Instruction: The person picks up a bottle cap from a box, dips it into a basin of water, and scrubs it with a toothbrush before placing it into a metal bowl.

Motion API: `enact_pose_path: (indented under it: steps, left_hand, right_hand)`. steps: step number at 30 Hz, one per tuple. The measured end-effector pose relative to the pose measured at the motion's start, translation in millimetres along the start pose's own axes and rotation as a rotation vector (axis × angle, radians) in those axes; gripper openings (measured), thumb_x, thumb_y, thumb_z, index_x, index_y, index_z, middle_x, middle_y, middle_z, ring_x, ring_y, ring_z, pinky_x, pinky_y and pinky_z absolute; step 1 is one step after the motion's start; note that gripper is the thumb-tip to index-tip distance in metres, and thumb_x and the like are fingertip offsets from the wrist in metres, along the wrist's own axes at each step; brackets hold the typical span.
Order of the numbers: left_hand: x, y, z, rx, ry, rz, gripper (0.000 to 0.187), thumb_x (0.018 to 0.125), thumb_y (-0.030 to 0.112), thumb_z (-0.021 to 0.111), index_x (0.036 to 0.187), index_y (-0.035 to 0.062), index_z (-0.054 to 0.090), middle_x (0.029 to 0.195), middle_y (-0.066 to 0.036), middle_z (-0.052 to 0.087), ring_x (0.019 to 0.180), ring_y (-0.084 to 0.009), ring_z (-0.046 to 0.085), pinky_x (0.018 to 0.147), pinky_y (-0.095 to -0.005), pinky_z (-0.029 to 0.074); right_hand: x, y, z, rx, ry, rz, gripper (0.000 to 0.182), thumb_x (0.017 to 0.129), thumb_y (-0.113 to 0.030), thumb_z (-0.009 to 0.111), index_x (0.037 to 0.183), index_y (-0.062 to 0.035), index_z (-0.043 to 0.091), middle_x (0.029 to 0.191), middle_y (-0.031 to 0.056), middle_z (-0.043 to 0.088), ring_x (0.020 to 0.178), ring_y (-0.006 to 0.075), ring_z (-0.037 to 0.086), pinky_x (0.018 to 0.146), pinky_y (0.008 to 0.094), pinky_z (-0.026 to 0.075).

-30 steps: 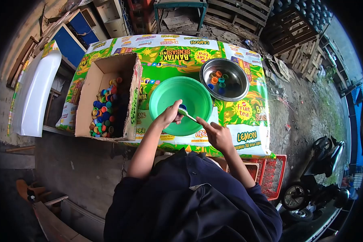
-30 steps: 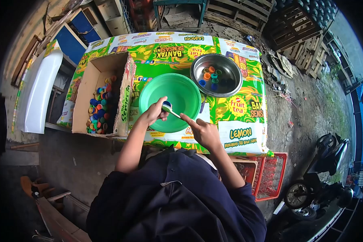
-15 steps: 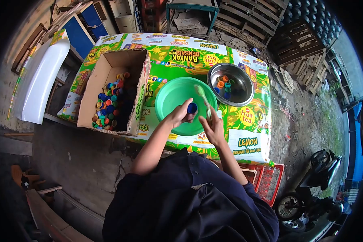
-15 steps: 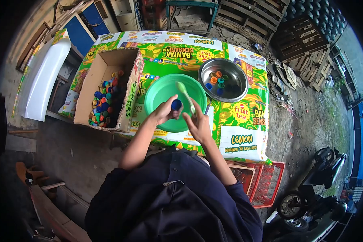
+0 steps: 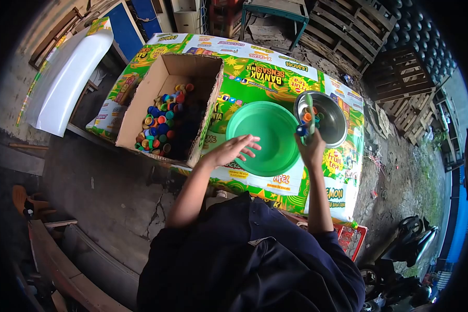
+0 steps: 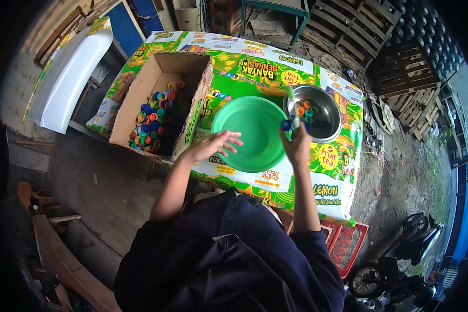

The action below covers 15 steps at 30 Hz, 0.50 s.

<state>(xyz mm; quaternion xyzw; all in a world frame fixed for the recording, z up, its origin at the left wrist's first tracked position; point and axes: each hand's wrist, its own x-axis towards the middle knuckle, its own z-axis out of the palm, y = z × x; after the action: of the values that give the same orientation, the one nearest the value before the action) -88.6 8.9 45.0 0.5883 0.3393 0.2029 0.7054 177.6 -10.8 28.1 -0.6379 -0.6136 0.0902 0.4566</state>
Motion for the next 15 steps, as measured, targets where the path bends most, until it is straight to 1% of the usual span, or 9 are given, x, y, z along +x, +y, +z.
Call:
enact_pose_path:
  steps: [3,5,7,9,10,11,13,14,15]
  left_hand:
    - [-31,5,-66,-0.153,0.092,0.126,0.039,0.096,0.035,0.037,0.116,0.0049,0.050,0.096,-0.004,0.059,0.080,-0.0086,0.056,0.068,-0.0235,0.047]
    - [-41,6,-107,-0.154,0.302,0.195,0.029,0.095,0.028,0.042,0.109,0.0065,0.053,0.092,-0.002,0.059,0.077,-0.0076,0.055,0.067,-0.0232,0.047]
    - [-38,6,-140,0.255,0.611,0.084,0.019,0.091,0.020,0.047,0.102,0.0070,0.056,0.090,-0.003,0.059,0.076,-0.0100,0.056,0.067,-0.0242,0.047]
    - [-24,-21,-179,0.673,0.635,0.031,0.016,0.084,0.012,0.052,0.098,0.0060,0.058,0.090,-0.007,0.060,0.077,-0.0155,0.058,0.068,-0.0269,0.047]
    - [-20,-23,-182,0.775,0.581,-0.041,0.019,0.078,0.008,0.056,0.096,0.0045,0.058,0.092,-0.012,0.060,0.080,-0.0225,0.060,0.072,-0.0309,0.047]
    - [-14,-34,-190,0.975,0.474,-0.070,0.025,0.074,0.004,0.057,0.099,0.0019,0.057,0.102,-0.017,0.058,0.092,-0.0294,0.059,0.079,-0.0350,0.047]
    - [-9,-51,-186,1.308,0.413,-0.165,0.040,0.070,0.003,0.061,0.109,0.0004,0.053,0.114,-0.019,0.053,0.104,-0.0321,0.053,0.087,-0.0368,0.044]
    - [-8,-56,-181,1.265,0.424,-0.204,0.040,0.067,-0.005,0.054,0.107,-0.0029,0.052,0.114,-0.022,0.051,0.109,-0.0370,0.048,0.092,-0.0404,0.041]
    - [-4,-59,-186,1.245,0.425,-0.154,0.040,0.067,-0.006,0.054,0.107,-0.0028,0.052,0.113,-0.022,0.051,0.110,-0.0370,0.048,0.092,-0.0405,0.041]
  right_hand:
    - [27,43,-23,-0.201,0.215,0.021,0.044,0.071,-0.015,0.072,0.109,-0.0007,0.054,0.066,0.0091,0.058,0.054,0.0162,0.053,0.053,0.0288,0.044]
    - [27,41,-32,-0.275,0.224,0.077,0.049,0.072,-0.016,0.072,0.115,-0.0007,0.051,0.070,0.0109,0.061,0.058,0.0171,0.056,0.056,0.0283,0.045]
    - [21,34,-33,-0.265,0.214,0.112,0.054,0.073,-0.016,0.072,0.119,-0.0006,0.048,0.071,0.0112,0.061,0.058,0.0171,0.057,0.056,0.0282,0.045]
    - [9,22,-23,-0.172,0.183,0.132,0.057,0.073,-0.017,0.072,0.122,-0.0004,0.046,0.068,0.0098,0.059,0.055,0.0164,0.054,0.053,0.0287,0.043]
    - [4,20,-16,-0.154,0.189,0.035,0.055,0.074,-0.017,0.071,0.120,-0.0001,0.047,0.064,0.0086,0.056,0.052,0.0160,0.051,0.050,0.0295,0.041]
    - [-1,19,-12,-0.192,0.138,0.040,0.052,0.074,-0.016,0.070,0.119,-0.0007,0.048,0.060,0.0085,0.052,0.050,0.0172,0.049,0.049,0.0304,0.040]
    - [-11,4,-9,-0.198,0.073,0.081,0.048,0.074,-0.014,0.069,0.117,-0.0014,0.049,0.058,0.0091,0.050,0.048,0.0184,0.048,0.048,0.0314,0.039]
    - [-17,-2,-9,-0.189,0.088,0.103,0.047,0.074,-0.014,0.068,0.116,-0.0020,0.050,0.056,0.0089,0.047,0.046,0.0190,0.046,0.046,0.0325,0.037]
    - [-21,-3,-10,-0.211,0.084,0.113,0.046,0.075,-0.014,0.068,0.115,-0.0019,0.050,0.055,0.0086,0.047,0.045,0.0188,0.045,0.045,0.0328,0.037]
